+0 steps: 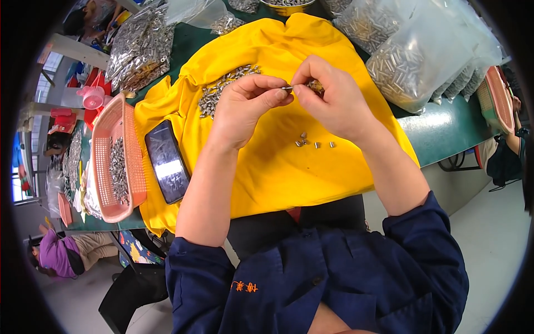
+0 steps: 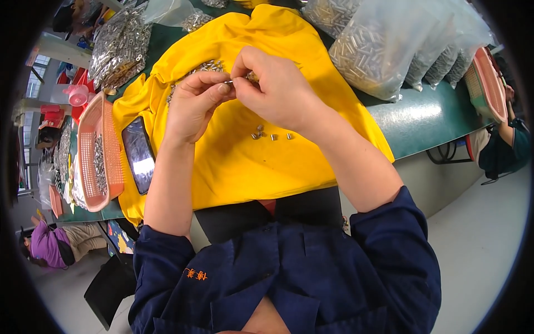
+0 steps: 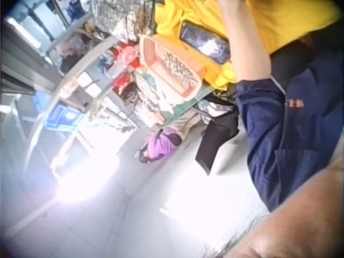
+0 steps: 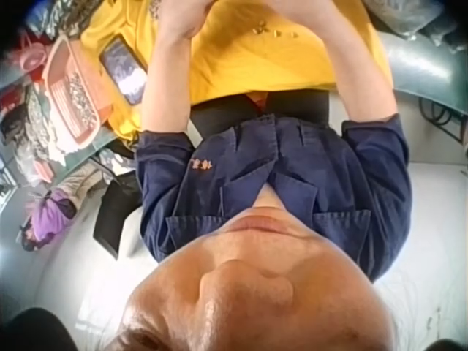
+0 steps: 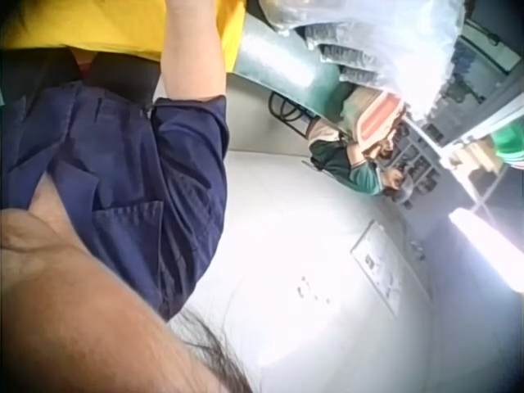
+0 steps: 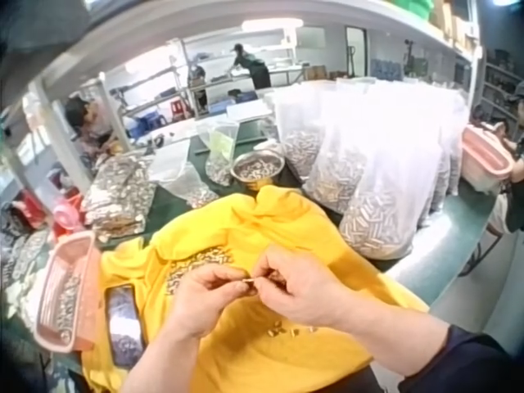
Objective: Assembling small metal hardware components by hand at an industrial workbench.
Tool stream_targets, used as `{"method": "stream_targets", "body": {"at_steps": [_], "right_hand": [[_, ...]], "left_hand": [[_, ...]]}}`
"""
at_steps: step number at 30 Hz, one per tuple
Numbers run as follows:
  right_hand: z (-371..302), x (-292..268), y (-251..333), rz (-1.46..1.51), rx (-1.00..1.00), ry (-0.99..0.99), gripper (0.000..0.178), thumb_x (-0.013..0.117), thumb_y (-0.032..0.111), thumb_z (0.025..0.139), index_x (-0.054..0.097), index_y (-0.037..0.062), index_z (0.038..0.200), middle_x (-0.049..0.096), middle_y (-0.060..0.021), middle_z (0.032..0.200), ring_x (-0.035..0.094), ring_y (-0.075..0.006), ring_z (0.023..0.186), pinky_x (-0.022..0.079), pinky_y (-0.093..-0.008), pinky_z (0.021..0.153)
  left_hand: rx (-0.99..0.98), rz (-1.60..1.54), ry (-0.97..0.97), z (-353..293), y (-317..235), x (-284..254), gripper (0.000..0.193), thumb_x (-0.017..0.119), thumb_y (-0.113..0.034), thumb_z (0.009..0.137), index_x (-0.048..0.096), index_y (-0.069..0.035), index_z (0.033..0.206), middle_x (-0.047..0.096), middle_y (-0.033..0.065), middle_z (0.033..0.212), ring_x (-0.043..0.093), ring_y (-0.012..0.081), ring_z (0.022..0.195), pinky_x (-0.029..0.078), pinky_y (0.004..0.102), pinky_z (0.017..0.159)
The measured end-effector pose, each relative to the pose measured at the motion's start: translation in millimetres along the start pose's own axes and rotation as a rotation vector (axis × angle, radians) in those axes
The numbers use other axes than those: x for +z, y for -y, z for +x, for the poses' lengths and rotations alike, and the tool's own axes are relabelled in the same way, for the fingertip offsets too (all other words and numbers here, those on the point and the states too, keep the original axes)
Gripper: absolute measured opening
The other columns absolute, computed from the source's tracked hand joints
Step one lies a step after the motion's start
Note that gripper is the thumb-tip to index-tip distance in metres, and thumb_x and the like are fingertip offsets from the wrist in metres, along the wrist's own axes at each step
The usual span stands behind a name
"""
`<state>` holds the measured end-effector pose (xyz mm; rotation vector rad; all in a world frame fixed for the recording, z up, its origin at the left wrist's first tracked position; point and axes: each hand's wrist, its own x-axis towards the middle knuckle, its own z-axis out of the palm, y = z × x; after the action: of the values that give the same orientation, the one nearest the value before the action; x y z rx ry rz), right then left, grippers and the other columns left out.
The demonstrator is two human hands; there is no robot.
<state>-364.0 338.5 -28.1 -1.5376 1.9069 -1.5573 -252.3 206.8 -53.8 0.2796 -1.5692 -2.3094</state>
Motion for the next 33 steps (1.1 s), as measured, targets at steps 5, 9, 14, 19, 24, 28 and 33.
{"method": "stream_targets", "body": {"at_steps": [5,9,14,19,24,28,33], "right_hand": [[1.1,3.4,-1.6,-0.034,0.008,0.011,0.009,0.052,0.007,0.074,0.046,0.0026,0.078,0.056,-0.0123,0.067,0.056,-0.0258,0.062,0.043,-0.031,0.055],[2.2,5.3,-2.6,-0.019,-0.025,-0.012,0.008,0.052,0.007,0.075,0.046,0.0027,0.079,0.055,-0.012,0.067,0.056,-0.0261,0.062,0.043,-0.0309,0.054],[1.4,6.8,-9.4,-0.03,-0.066,-0.036,0.007,0.051,0.007,0.075,0.046,0.0024,0.078,0.054,-0.012,0.068,0.054,-0.0255,0.062,0.042,-0.0309,0.055],[0.6,2.8,-0.1,0.1,0.079,0.026,0.008,0.051,0.006,0.076,0.045,0.0016,0.079,0.053,-0.0111,0.07,0.054,-0.0224,0.063,0.042,-0.0297,0.057],[0.9,2.2,0.2,0.02,0.033,0.023,0.009,0.052,0.007,0.075,0.046,0.0021,0.08,0.054,-0.0124,0.069,0.054,-0.0247,0.062,0.042,-0.0307,0.056],[0.6,5.5,-6.5,-0.076,0.01,0.038,0.009,0.051,0.009,0.076,0.046,0.0029,0.08,0.055,-0.0153,0.069,0.054,-0.031,0.064,0.042,-0.035,0.056],[1.1,7.3,-5.6,-0.129,0.019,0.061,0.009,0.05,0.01,0.076,0.046,0.0033,0.08,0.055,-0.0161,0.07,0.054,-0.0334,0.066,0.042,-0.0381,0.056]], "left_hand": [[0.014,0.028,-0.01,0.1,-1.6,1.4,0.014,0.057,0.002,0.077,0.057,0.004,0.09,0.061,0.0108,0.085,0.06,0.0172,0.078,0.048,0.0264,0.074],[0.056,0.175,-0.072,-0.5,-5.6,7.5,0.012,0.058,0.001,0.076,0.058,0.003,0.088,0.062,0.0101,0.084,0.06,0.0158,0.077,0.048,0.0244,0.072],[0.07,0.403,-0.146,-1.1,-8.6,12.6,0.012,0.058,0.001,0.076,0.059,0.003,0.087,0.062,0.0087,0.082,0.06,0.0143,0.076,0.048,0.0223,0.07],[0.106,0.251,-0.096,-3.8,-2.6,8.5,0.014,0.058,0.002,0.075,0.059,0.003,0.089,0.061,0.0074,0.083,0.06,0.013,0.076,0.047,0.0213,0.07],[0.116,0.282,-0.095,-4.7,-4.7,12.9,0.014,0.059,0.001,0.075,0.059,0.002,0.089,0.061,0.0051,0.082,0.058,0.01,0.077,0.046,0.0207,0.07],[0.294,0.78,-0.121,-6.3,-12.8,20.3,0.015,0.06,0.001,0.071,0.06,0.0,0.087,0.062,0.008,0.08,0.059,0.0163,0.073,0.046,0.0243,0.068],[0.464,1.089,-0.111,-7.0,-15.3,21.0,0.014,0.059,0.0,0.07,0.06,0.0,0.083,0.06,0.0123,0.078,0.058,0.0263,0.071,0.045,0.029,0.063]]}}
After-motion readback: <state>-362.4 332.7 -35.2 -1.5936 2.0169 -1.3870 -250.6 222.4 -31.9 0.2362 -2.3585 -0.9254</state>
